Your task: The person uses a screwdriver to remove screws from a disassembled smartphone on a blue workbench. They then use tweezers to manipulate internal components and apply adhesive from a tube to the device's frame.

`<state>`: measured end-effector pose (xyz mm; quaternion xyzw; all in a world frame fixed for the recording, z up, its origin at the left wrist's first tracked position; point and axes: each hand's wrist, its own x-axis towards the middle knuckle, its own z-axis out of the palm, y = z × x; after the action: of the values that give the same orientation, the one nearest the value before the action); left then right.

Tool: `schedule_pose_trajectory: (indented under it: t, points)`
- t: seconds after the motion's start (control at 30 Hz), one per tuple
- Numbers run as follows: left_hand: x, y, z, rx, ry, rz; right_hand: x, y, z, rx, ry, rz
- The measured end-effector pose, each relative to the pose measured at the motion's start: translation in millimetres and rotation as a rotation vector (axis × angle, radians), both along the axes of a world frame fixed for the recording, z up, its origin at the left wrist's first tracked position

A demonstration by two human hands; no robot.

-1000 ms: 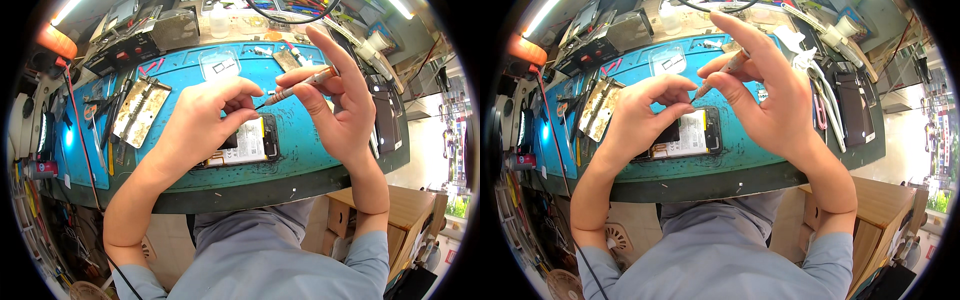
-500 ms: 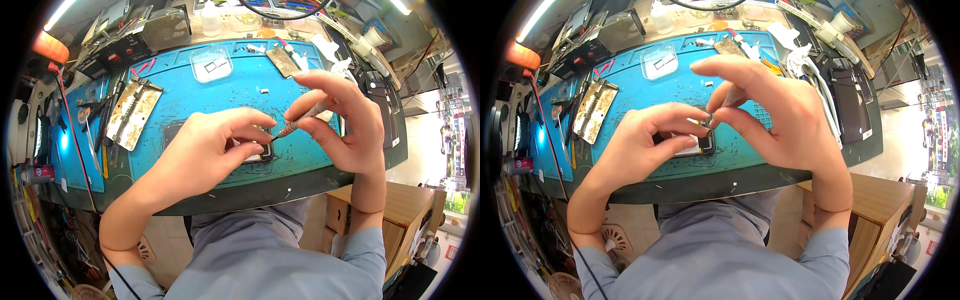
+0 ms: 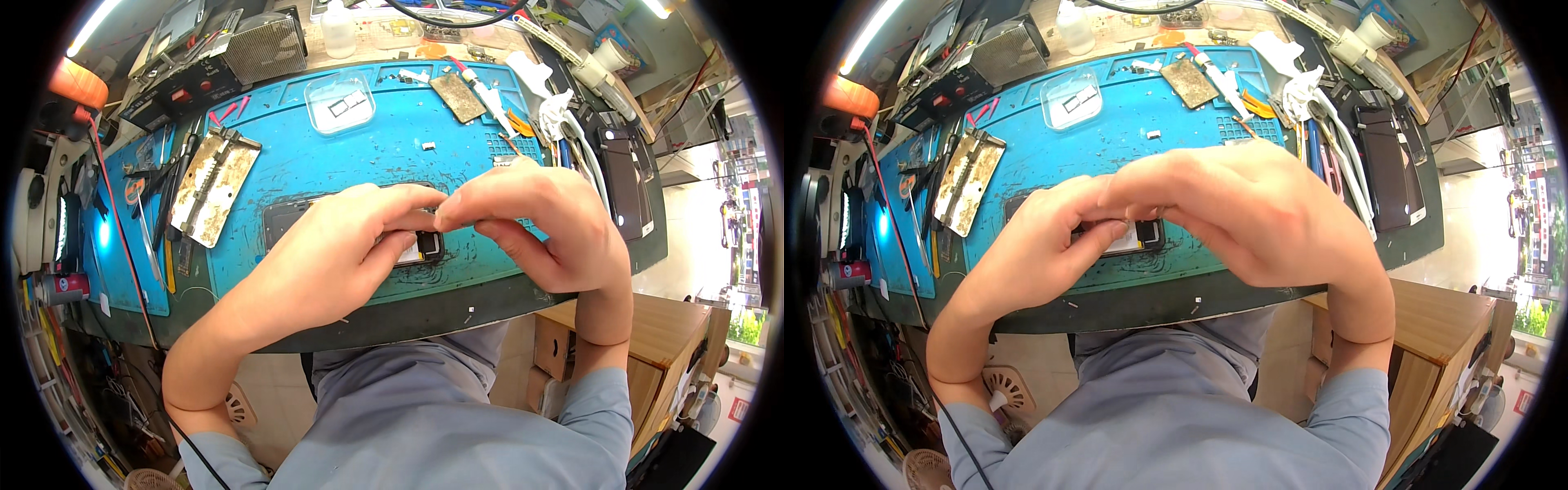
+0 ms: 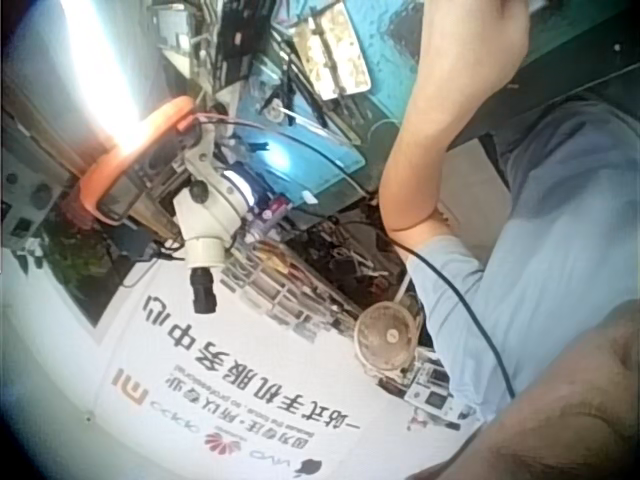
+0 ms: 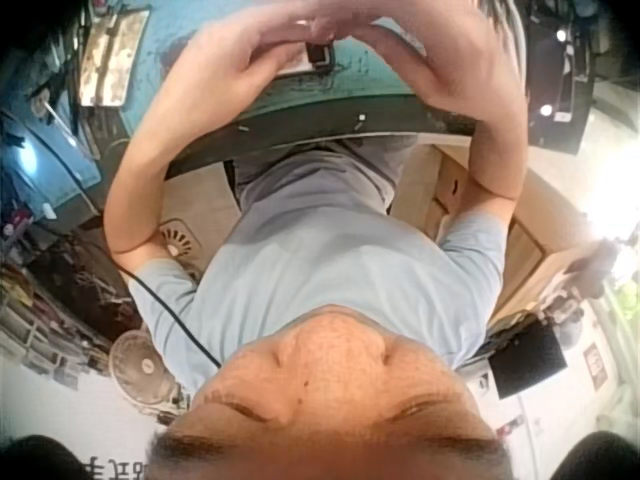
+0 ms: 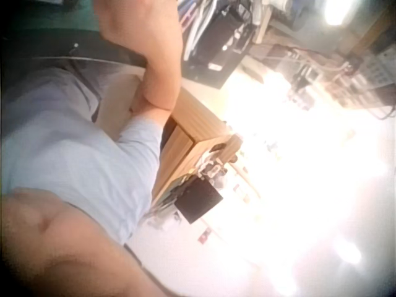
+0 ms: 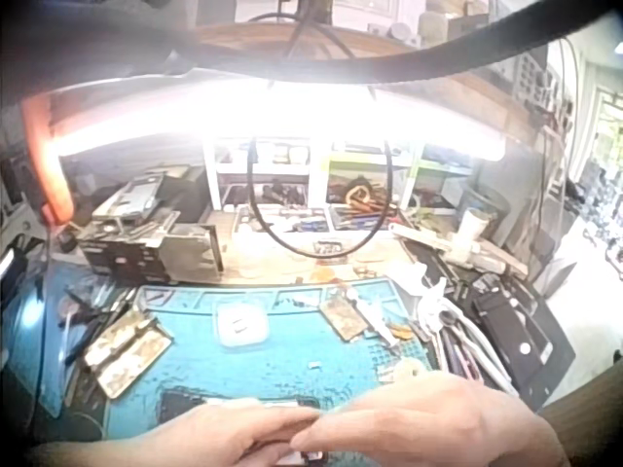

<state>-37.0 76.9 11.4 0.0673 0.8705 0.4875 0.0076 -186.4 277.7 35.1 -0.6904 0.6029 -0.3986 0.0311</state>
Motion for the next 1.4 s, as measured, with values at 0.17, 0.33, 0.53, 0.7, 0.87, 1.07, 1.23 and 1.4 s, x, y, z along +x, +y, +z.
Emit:
schedule_pose_trajectory:
  t: [0.17, 0.33, 0.53, 0.7, 0.87, 1.07, 1.23, 1.4]
  points:
    - [0.0, -1.5, -0.3, -0.014, 0.017, 0.0, 3.7, 1.4, 7.4, 0.033, 0.092, -0.057]
    - [-10.9, -16.5, -7.7, -0.059, 0.119, 0.325, 9.3, -2.0, -6.0, -0.046, 0.067, -0.207]
    - [-23.2, -36.6, -21.7, -0.214, 0.171, 0.42, 3.9, 11.3, 10.1, 0.157, 0.082, -0.211]
    - [-27.0, -35.7, -23.9, -0.324, 0.175, 0.321, 7.6, 3.6, 0.6, 0.108, -0.023, -0.216]
    - [-29.4, -37.1, -29.4, -0.451, 0.259, 0.261, 13.1, -1.2, 4.0, 0.072, -0.077, -0.233]
    - [-29.3, -37.1, -33.1, -0.424, 0.34, 0.258, 15.1, 1.9, 5.8, 0.14, 0.006, -0.299]
    - [-26.2, -27.6, -20.3, -0.201, 0.29, 0.276, 11.9, 3.3, 1.1, 0.134, 0.011, -0.253]
    - [-23.7, -19.8, -13.2, -0.138, 0.279, 0.262, 20.7, -2.1, 5.8, 0.096, -0.02, -0.229]
